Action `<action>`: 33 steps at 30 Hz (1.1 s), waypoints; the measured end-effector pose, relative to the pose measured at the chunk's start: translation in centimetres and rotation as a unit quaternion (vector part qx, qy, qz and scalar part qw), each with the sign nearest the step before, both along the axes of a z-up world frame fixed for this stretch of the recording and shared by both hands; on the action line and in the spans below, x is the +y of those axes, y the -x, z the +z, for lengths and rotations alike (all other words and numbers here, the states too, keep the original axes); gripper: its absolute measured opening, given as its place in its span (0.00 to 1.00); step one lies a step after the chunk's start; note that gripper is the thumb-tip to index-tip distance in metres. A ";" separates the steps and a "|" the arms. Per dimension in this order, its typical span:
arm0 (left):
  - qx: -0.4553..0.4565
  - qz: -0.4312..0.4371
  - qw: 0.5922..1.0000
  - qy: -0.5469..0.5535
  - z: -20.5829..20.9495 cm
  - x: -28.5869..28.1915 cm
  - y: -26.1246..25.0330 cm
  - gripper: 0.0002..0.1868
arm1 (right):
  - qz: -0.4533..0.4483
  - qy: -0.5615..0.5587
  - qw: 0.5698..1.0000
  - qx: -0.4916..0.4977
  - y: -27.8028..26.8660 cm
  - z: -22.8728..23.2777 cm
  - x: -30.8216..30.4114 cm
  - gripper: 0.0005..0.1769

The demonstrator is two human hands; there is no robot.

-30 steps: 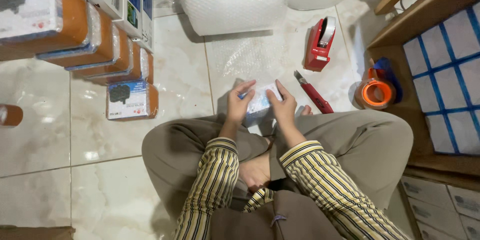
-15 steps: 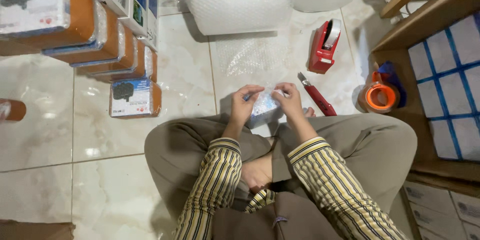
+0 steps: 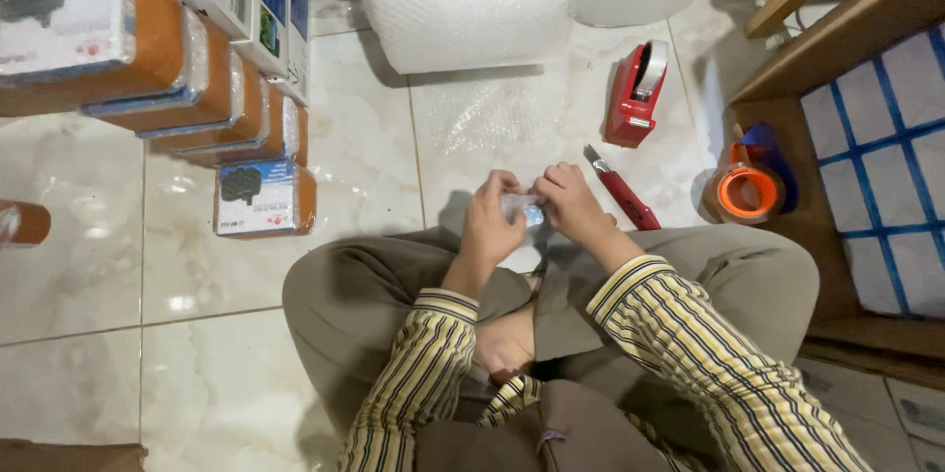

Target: The person sits on the floor and wraps small rectangular boxes with bubble wrap. They use a tape dispenser to secure the bubble wrap around each box and then place the wrapped boxes in a stack.

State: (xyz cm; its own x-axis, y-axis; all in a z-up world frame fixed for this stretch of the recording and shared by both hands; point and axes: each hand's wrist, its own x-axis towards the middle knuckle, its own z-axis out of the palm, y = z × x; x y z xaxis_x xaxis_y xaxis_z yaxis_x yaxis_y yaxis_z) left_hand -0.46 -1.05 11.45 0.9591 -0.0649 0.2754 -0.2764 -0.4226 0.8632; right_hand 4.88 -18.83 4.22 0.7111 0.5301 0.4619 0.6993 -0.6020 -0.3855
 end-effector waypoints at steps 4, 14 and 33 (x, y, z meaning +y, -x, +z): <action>0.016 -0.003 0.991 -0.130 0.9 -1.0 1.9 0.31 | 0.001 0.007 1.000 -0.005 0.1 0.2 0.5 0.10; -0.114 -0.005 0.978 -0.172 -4.3 -0.8 2.9 0.13 | -0.492 -0.307 0.783 0.227 -10.8 -6.1 -13.3 0.09; -0.230 0.039 0.955 -0.184 -6.4 -1.4 3.6 0.12 | -0.405 -0.656 0.469 0.431 -10.2 -11.4 -11.5 0.08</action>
